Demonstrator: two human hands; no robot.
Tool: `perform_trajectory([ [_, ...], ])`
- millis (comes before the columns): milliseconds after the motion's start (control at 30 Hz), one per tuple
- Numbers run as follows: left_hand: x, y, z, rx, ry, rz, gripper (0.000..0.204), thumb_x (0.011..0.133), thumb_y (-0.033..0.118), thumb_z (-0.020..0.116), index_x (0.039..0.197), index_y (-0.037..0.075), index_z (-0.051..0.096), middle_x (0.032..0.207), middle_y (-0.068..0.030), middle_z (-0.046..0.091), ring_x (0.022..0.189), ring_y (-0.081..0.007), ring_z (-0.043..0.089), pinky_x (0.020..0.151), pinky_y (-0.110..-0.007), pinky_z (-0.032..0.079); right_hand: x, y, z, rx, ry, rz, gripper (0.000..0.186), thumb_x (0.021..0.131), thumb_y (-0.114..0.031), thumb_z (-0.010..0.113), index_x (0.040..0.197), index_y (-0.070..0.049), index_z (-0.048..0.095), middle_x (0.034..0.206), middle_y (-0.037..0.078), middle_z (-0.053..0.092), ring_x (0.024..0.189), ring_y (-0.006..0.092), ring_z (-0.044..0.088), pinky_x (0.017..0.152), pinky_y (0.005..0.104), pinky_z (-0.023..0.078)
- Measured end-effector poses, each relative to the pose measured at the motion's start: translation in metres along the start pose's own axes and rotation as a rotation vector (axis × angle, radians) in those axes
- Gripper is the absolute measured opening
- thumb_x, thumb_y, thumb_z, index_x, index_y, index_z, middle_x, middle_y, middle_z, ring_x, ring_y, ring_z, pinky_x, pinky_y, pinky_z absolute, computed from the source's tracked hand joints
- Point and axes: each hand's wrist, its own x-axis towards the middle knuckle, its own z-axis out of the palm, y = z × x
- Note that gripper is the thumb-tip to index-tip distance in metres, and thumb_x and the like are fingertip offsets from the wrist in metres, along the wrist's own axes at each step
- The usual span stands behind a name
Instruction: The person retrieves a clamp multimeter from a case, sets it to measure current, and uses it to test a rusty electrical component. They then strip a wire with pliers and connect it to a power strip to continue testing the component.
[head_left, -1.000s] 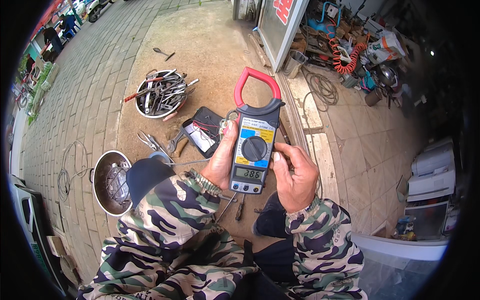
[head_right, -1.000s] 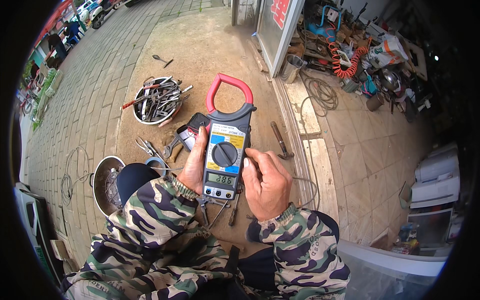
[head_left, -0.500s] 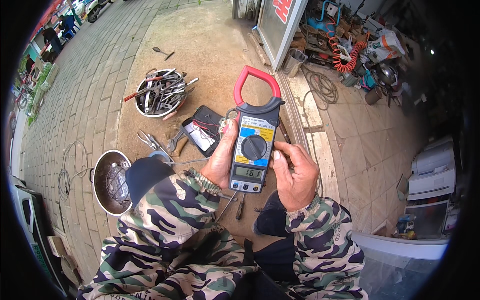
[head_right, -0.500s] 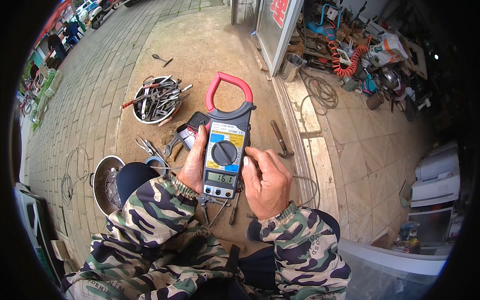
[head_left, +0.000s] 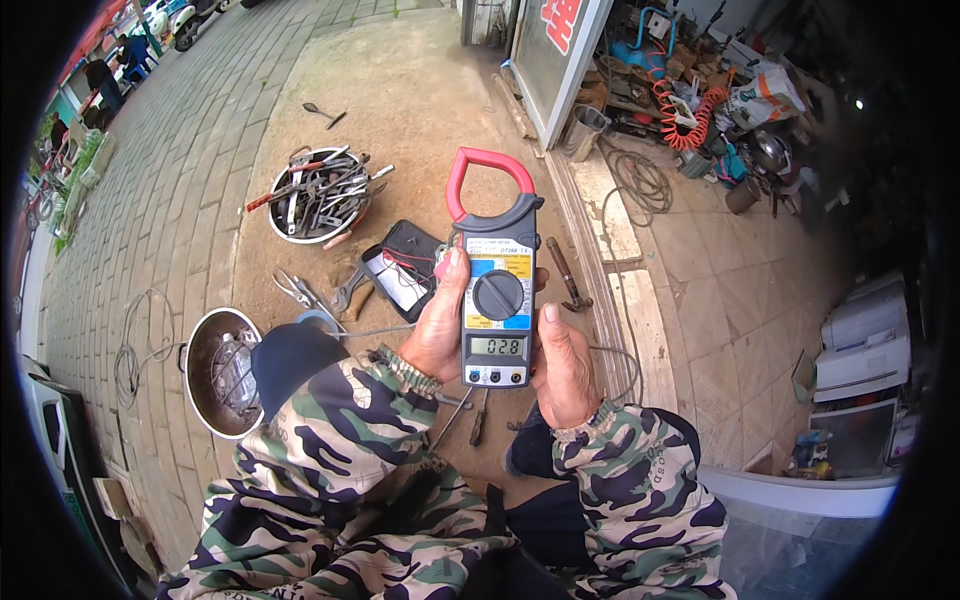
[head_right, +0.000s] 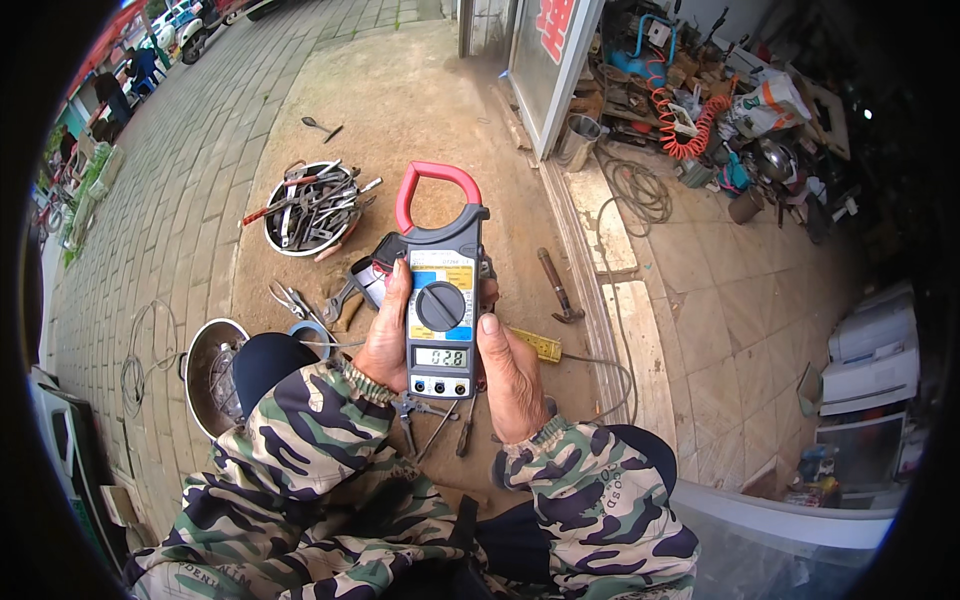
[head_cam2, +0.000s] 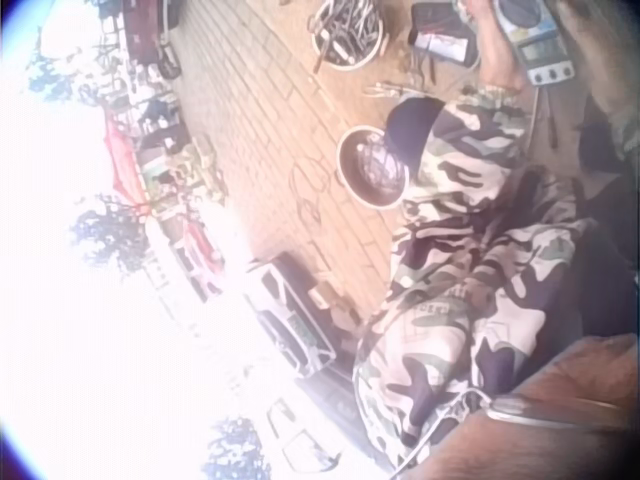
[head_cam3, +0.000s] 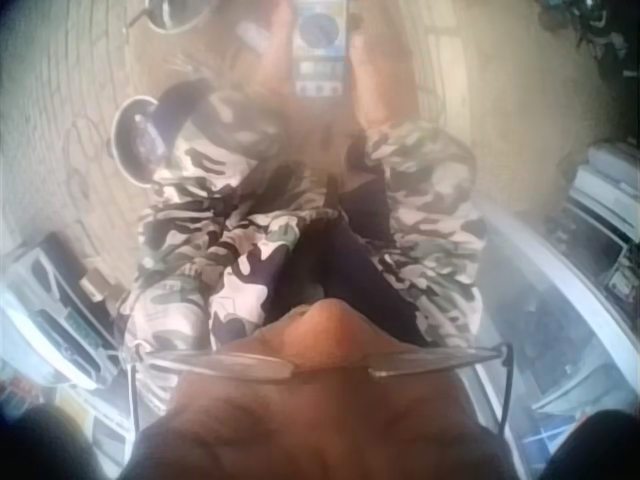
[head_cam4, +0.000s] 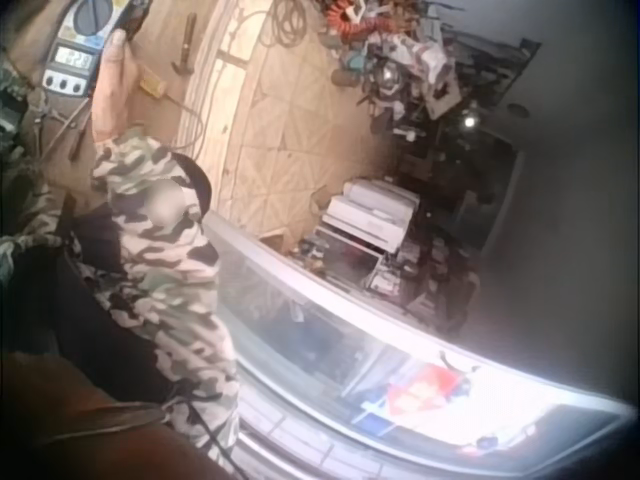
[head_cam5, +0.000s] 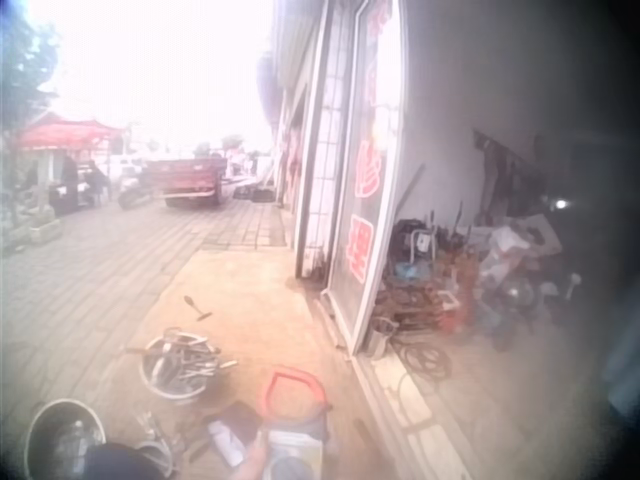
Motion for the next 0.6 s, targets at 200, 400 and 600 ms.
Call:
perform_trajectory([
  [200,-0.002,-0.002,0.005,0.071,-0.007,0.094,0.077,0.102,0.064,0.049,0.152,0.005,0.044,0.142,-0.0192,0.06,0.13,-0.0299,0.062,0.111,-0.046,0.051,0.002,0.004,0.006,0.205,-0.029,0.033,0.059,0.112,-0.046,0.046,0.136,0.005,0.058,0.128,0.01,0.066,0.115,0.0144,0.061,0.103,0.0308,0.047],
  [400,-0.01,0.008,0.022,0.084,0.081,0.05,0.055,0.107,0.04,0.06,0.15,0.007,0.048,0.141,-0.009,0.062,0.126,-0.0204,0.063,0.106,-0.04,0.054,0.003,0.006,-0.006,0.192,0.052,-0.046,0.053,0.113,-0.042,0.046,0.134,0.005,0.059,0.123,0.009,0.069,0.109,0.0136,0.065,0.097,0.0303,0.052],
  [600,-0.009,0.008,0.01,0.135,0.023,-0.006,0.052,0.102,0.021,0.069,0.149,0.007,0.051,0.134,-0.0039,0.067,0.119,-0.0129,0.064,0.1,-0.032,0.052,0.005,0.006,-0.015,0.173,0.01,-0.059,0.057,0.113,-0.048,0.042,0.138,0.001,0.057,0.125,0.009,0.069,0.11,0.0156,0.069,0.095,0.0317,0.056],
])
